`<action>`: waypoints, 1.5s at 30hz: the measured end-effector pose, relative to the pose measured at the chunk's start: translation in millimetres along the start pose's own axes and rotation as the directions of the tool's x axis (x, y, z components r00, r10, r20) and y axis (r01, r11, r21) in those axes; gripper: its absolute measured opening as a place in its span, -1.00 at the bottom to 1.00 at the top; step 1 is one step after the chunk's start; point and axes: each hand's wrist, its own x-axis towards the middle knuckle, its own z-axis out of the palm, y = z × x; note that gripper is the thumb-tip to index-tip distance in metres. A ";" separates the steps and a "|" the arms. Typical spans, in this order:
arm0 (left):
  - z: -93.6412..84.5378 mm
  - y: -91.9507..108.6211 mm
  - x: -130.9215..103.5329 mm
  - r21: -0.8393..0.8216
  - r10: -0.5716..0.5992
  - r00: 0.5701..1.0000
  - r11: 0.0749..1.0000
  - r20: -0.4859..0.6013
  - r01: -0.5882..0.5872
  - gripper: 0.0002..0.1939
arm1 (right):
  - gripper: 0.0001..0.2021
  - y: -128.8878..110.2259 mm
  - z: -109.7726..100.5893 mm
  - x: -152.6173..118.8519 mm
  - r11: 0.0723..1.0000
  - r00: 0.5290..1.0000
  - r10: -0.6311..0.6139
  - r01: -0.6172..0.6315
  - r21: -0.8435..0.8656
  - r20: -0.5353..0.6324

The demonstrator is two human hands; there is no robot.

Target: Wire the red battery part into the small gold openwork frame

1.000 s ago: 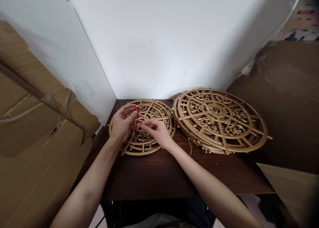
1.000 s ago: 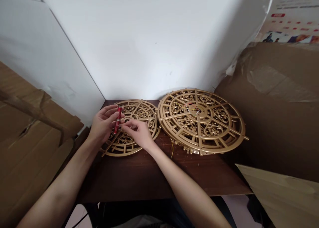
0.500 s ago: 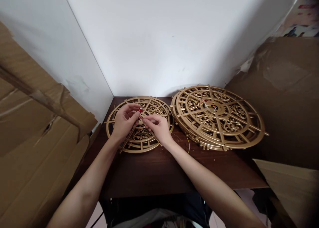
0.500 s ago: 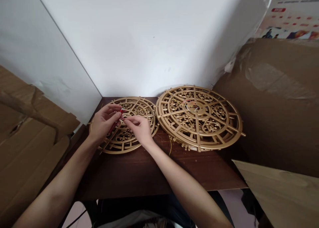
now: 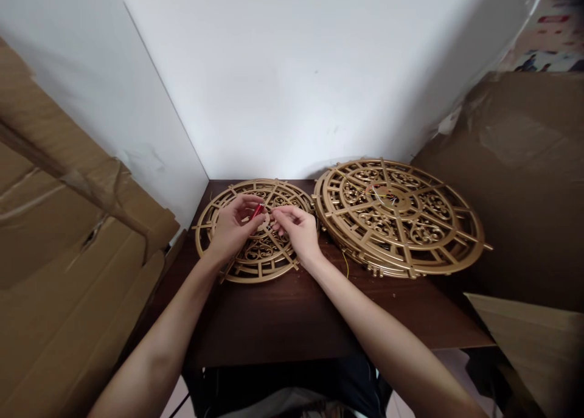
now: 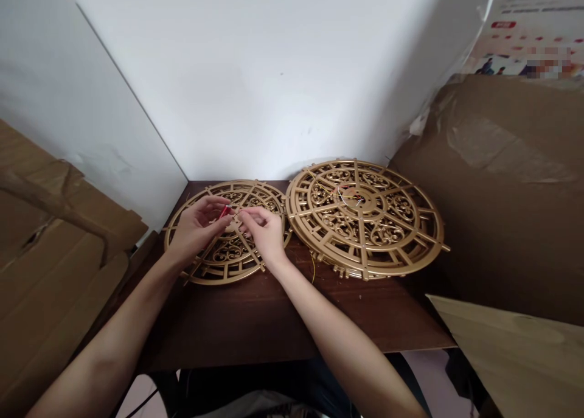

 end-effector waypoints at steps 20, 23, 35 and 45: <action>1.3 -2.3 -3.7 0.073 0.069 0.980 0.994 0.187 -0.084 -0.77 | -0.85 0.7 -11.8 -2.1 0.823 0.925 -0.349 0.378 -0.423 0.147; 1.5 -3.3 -3.9 0.081 0.088 0.979 0.991 0.186 -0.104 -0.78 | -0.85 -0.8 -12.3 -3.3 0.782 0.903 -0.395 0.428 -0.453 0.171; 2.7 -2.1 -3.7 0.069 0.104 0.979 0.991 0.174 -0.118 -0.79 | -0.86 -3.4 -8.8 -6.8 0.755 0.893 -0.425 0.441 -0.485 0.149; 0.0 -6.9 -3.8 0.090 0.136 0.974 0.984 0.184 -0.155 -0.83 | -0.88 -0.5 -9.2 -6.9 0.758 0.881 -0.451 0.462 -0.460 0.141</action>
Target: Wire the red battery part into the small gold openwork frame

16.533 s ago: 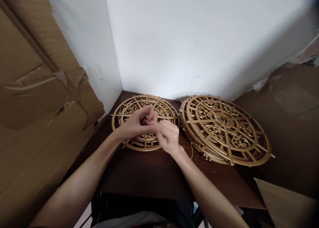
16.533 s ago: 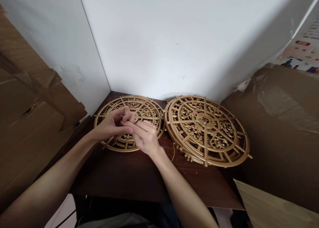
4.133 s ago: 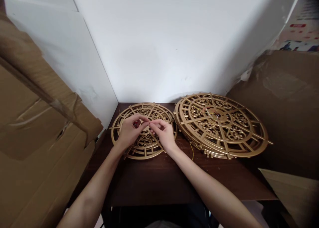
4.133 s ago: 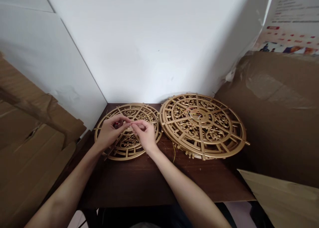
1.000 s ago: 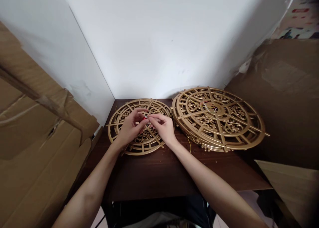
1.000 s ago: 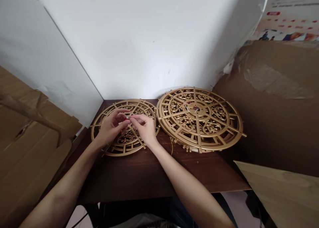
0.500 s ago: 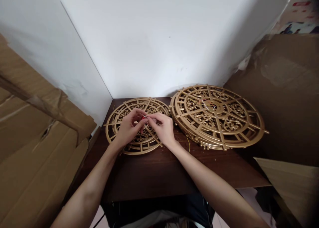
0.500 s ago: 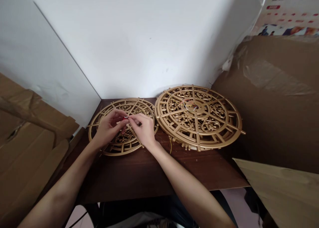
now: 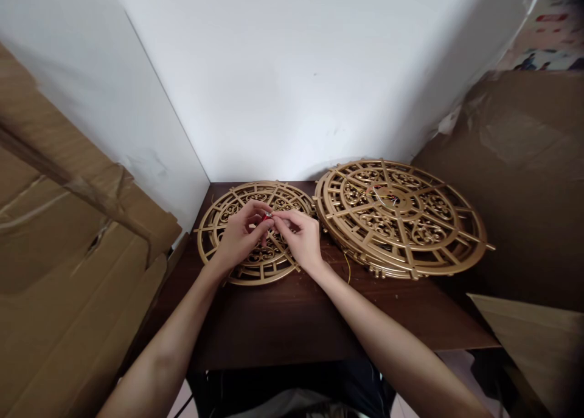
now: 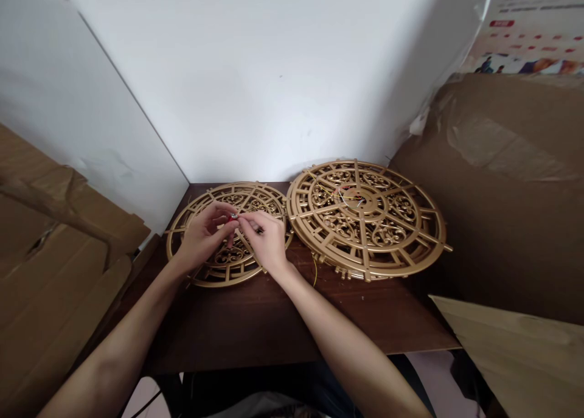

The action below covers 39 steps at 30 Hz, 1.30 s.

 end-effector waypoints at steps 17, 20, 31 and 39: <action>2.1 8.8 4.0 -0.223 -0.132 0.982 0.970 -0.136 0.099 -0.78 | -0.91 -0.9 2.8 -3.0 0.988 0.990 -0.087 0.099 -0.116 0.107; 3.8 6.6 4.2 -0.250 -0.159 0.979 0.960 -0.130 0.123 -0.77 | -0.88 2.4 3.8 -4.8 0.991 0.993 -0.040 0.054 -0.120 0.112; -1.6 -3.4 5.7 -0.454 -0.292 0.930 0.875 -0.222 0.167 -0.68 | -0.93 0.8 2.2 -3.2 0.989 0.989 0.003 0.019 -0.148 0.150; -10.7 -6.1 11.2 -0.664 -0.446 0.844 0.732 -0.296 0.154 -0.73 | -0.91 -0.6 1.5 -5.3 0.973 0.948 -0.105 0.160 -0.165 0.300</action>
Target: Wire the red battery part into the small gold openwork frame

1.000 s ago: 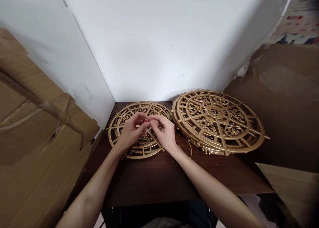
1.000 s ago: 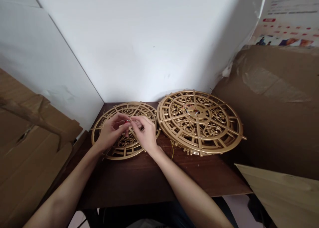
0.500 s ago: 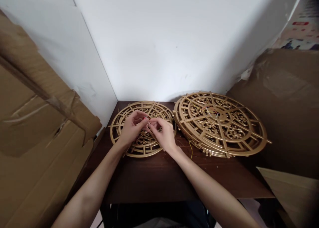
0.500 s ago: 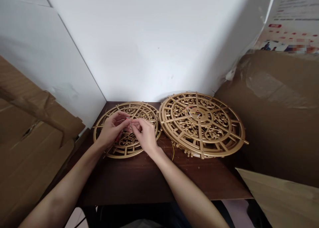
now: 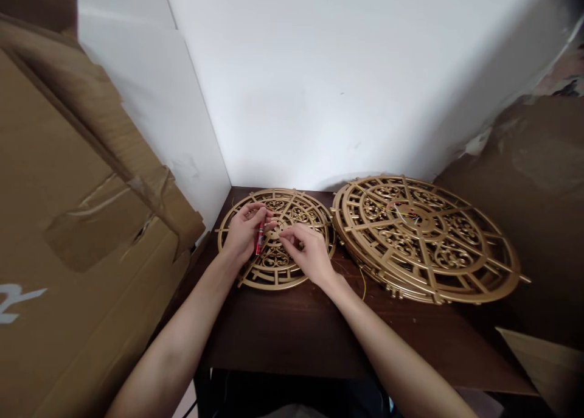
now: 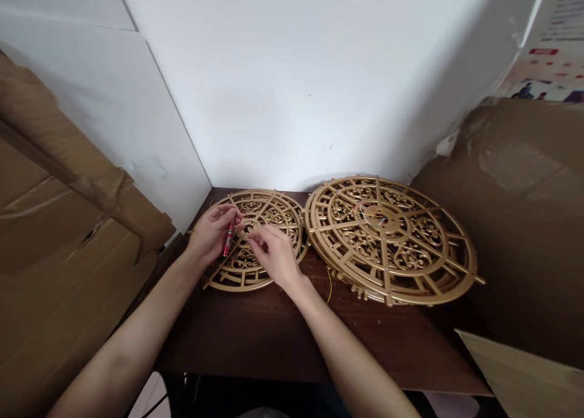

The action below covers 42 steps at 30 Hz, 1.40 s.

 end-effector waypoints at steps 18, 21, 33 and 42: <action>4.9 2.4 4.3 -0.389 -0.230 0.956 0.910 -0.180 0.145 -0.81 | -0.91 -12.5 5.4 -7.5 0.986 0.967 -0.090 0.120 -0.116 0.237; 5.4 0.5 3.4 -0.392 -0.209 0.962 0.911 -0.176 0.126 -0.82 | -0.90 -12.1 7.5 -8.8 0.984 0.969 -0.072 0.107 -0.139 0.238; 9.0 0.2 -1.2 -0.409 -0.185 0.972 0.906 -0.143 0.112 -0.82 | -0.89 -12.5 11.3 -7.1 0.984 0.965 -0.116 0.143 -0.103 0.233; 10.0 0.0 0.2 -0.438 -0.202 0.954 0.895 -0.221 0.088 -0.78 | -0.88 -17.0 13.5 -1.7 0.964 0.977 -0.133 0.167 -0.206 0.167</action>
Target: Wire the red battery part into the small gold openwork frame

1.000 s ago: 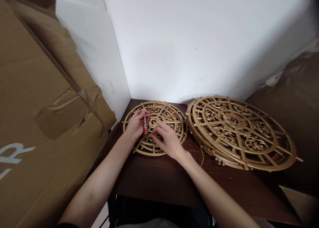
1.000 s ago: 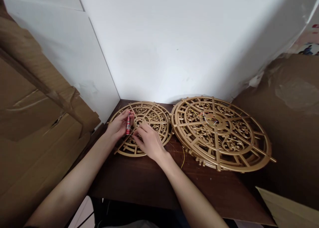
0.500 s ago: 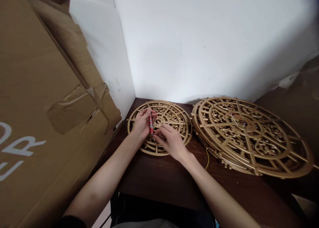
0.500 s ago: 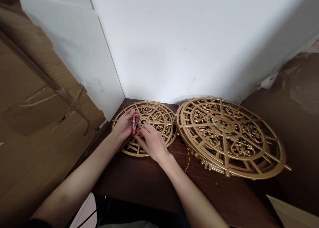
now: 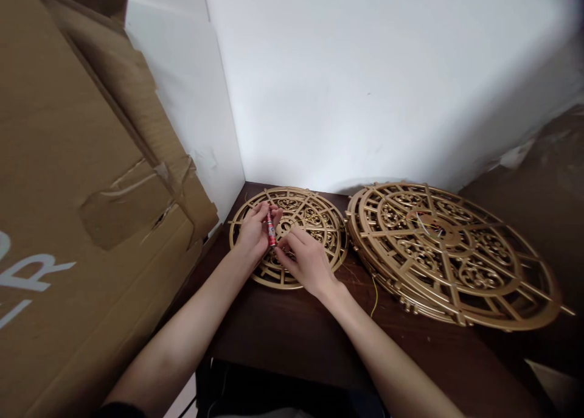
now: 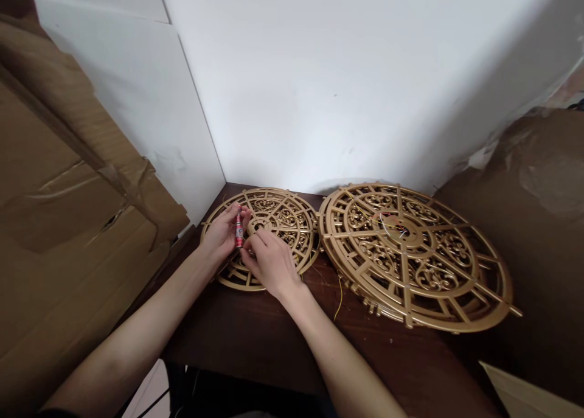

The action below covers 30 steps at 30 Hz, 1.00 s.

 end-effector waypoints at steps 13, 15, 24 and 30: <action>-3.1 -5.2 2.5 0.146 0.147 0.989 0.978 0.019 -0.148 -0.89 | -0.83 1.3 7.9 1.1 0.960 0.993 -0.079 0.051 -0.275 -0.092; -4.1 -4.7 3.5 0.173 0.176 0.984 0.968 0.037 -0.179 -0.88 | -0.81 1.1 7.6 1.6 0.958 0.992 -0.076 0.046 -0.285 -0.095; -14.1 2.5 12.4 0.451 0.419 0.891 0.771 0.173 -0.450 -0.74 | -0.78 6.5 2.1 -0.2 0.982 0.995 -0.010 -0.010 -0.187 -0.104; -11.1 3.4 8.8 0.493 0.337 0.919 0.776 0.203 -0.393 -0.66 | -0.79 7.5 1.8 -2.7 0.989 0.998 -0.010 0.000 -0.147 -0.068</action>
